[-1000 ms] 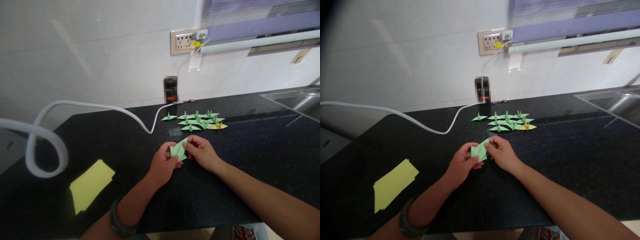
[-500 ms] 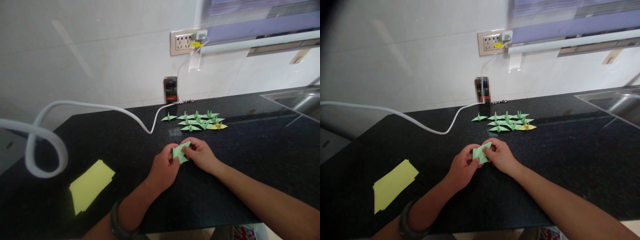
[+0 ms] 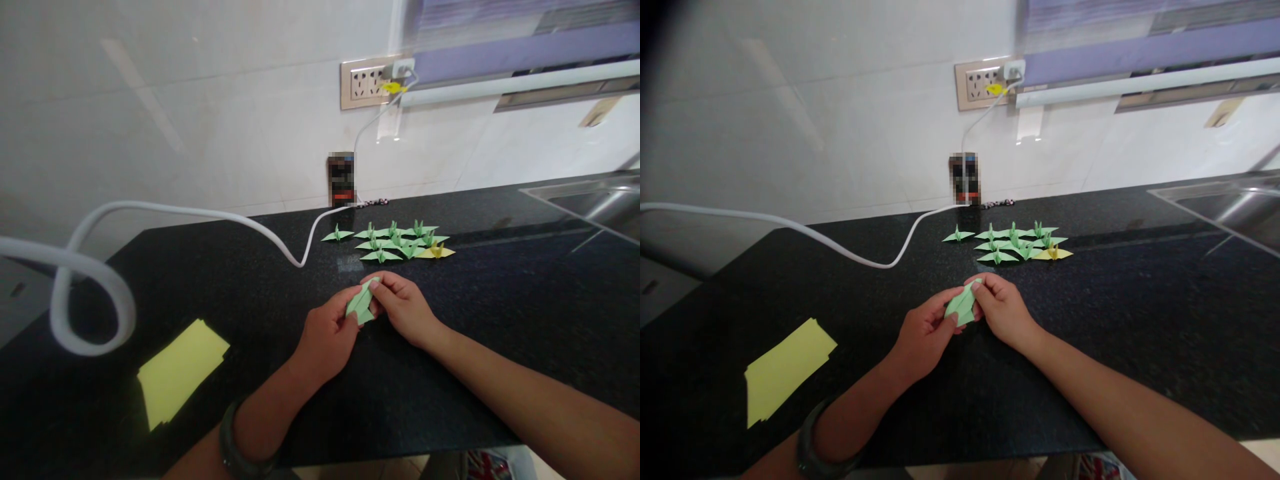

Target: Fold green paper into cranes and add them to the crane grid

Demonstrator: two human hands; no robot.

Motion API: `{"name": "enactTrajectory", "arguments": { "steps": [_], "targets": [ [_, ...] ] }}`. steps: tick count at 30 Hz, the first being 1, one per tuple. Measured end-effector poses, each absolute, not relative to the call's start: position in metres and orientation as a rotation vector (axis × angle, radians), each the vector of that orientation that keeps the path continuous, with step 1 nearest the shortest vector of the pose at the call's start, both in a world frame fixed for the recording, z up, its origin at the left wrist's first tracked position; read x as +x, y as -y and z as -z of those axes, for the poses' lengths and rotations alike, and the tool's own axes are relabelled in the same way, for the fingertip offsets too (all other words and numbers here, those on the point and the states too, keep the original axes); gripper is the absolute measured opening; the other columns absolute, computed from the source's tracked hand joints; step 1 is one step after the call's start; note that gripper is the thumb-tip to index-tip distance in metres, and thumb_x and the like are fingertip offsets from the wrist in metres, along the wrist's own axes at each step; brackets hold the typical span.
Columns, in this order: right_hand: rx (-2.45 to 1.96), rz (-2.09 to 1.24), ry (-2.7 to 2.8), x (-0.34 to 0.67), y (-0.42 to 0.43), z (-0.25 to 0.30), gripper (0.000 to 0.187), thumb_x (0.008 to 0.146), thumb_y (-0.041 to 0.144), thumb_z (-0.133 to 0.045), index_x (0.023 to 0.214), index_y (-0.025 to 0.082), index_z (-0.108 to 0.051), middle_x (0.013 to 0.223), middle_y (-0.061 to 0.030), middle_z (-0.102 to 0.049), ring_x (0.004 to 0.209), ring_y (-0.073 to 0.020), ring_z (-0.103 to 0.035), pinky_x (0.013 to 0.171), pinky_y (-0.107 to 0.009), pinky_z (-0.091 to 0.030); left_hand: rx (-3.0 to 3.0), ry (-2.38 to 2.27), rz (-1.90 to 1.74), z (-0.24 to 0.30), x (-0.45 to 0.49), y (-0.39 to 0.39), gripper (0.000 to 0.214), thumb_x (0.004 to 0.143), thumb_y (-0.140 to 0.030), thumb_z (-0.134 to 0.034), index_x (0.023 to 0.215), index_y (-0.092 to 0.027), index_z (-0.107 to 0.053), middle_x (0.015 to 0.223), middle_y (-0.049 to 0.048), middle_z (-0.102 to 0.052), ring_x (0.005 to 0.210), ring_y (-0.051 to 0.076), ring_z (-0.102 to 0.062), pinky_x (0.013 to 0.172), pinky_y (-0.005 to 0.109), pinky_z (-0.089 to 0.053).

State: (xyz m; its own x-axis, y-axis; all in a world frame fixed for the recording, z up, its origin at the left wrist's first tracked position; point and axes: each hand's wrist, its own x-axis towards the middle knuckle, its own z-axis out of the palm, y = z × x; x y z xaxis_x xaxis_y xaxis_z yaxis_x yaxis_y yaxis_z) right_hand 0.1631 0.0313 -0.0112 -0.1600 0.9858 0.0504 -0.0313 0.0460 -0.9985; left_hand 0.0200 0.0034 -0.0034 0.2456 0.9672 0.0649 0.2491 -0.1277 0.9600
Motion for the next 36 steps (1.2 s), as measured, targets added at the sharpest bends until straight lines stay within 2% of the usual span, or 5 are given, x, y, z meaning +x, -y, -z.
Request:
{"name": "enactTrajectory", "arguments": {
  "steps": [5, 10, 16, 22, 36],
  "targets": [
    [-1.049, -1.373, 1.228, 0.1634, -0.0322, 0.0118, 0.023, 0.078, 0.035, -0.045, 0.087, 0.015, -0.052, 0.05, 0.0031, -0.05, 0.044, -0.0085, -0.048, 0.046, -0.022, -0.042, 1.554, -1.172, -0.973, 0.002, 0.0194, -0.0035, 0.039, 0.073, -0.016, -0.043, 0.111, -0.024, -0.05, 0.109, 0.0023, -0.056, 0.09, 0.016, -0.056, 0.075, 0.027, -0.047],
    [-1.016, -1.374, 1.14, 0.1667, -0.0361, 0.0145, 0.024, 0.077, 0.036, -0.046, 0.088, 0.015, -0.052, 0.052, 0.0029, -0.051, 0.043, -0.0081, -0.049, 0.045, -0.022, -0.042, 1.517, -1.177, -0.921, 0.0057, 0.0173, -0.0033, 0.044, 0.075, -0.019, -0.044, 0.119, -0.023, -0.042, 0.09, 0.0031, -0.064, 0.075, 0.015, -0.061, 0.071, 0.029, -0.049],
    [-0.979, -1.408, 1.101, 0.1674, -0.0356, 0.0119, 0.026, 0.076, 0.038, -0.047, 0.085, 0.015, -0.055, 0.054, 0.002, -0.052, 0.047, -0.0084, -0.05, 0.049, -0.023, -0.045, 1.405, -1.158, -0.951, 0.0085, 0.0175, -0.0051, 0.041, 0.073, -0.019, -0.047, 0.114, -0.02, -0.044, 0.09, 0.0043, -0.063, 0.073, 0.015, -0.061, 0.07, 0.03, -0.05],
    [-0.993, -1.392, 1.241, 0.1666, -0.0336, 0.0111, 0.023, 0.068, 0.028, -0.058, 0.087, 0.015, -0.057, 0.062, 0.0011, -0.054, 0.052, -0.008, -0.05, 0.054, -0.024, -0.045, 1.241, -1.15, -0.968, 0.0037, 0.0198, -0.0071, 0.043, 0.07, -0.017, -0.049, 0.113, -0.017, -0.044, 0.084, 0.0043, -0.064, 0.067, 0.015, -0.062, 0.065, 0.03, -0.051],
    [-1.014, -1.407, 1.183, 0.1666, -0.0355, 0.0151, 0.028, 0.073, 0.034, -0.053, 0.09, 0.012, -0.059, 0.053, 0.001, -0.053, 0.047, -0.0079, -0.049, 0.05, -0.023, -0.043, 1.448, -1.197, -0.993, 0.0063, 0.0189, -0.0051, 0.043, 0.07, -0.016, -0.048, 0.113, -0.025, -0.05, 0.108, 0.0021, -0.058, 0.081, 0.016, -0.06, 0.071, 0.028, -0.05]
  ]
}}
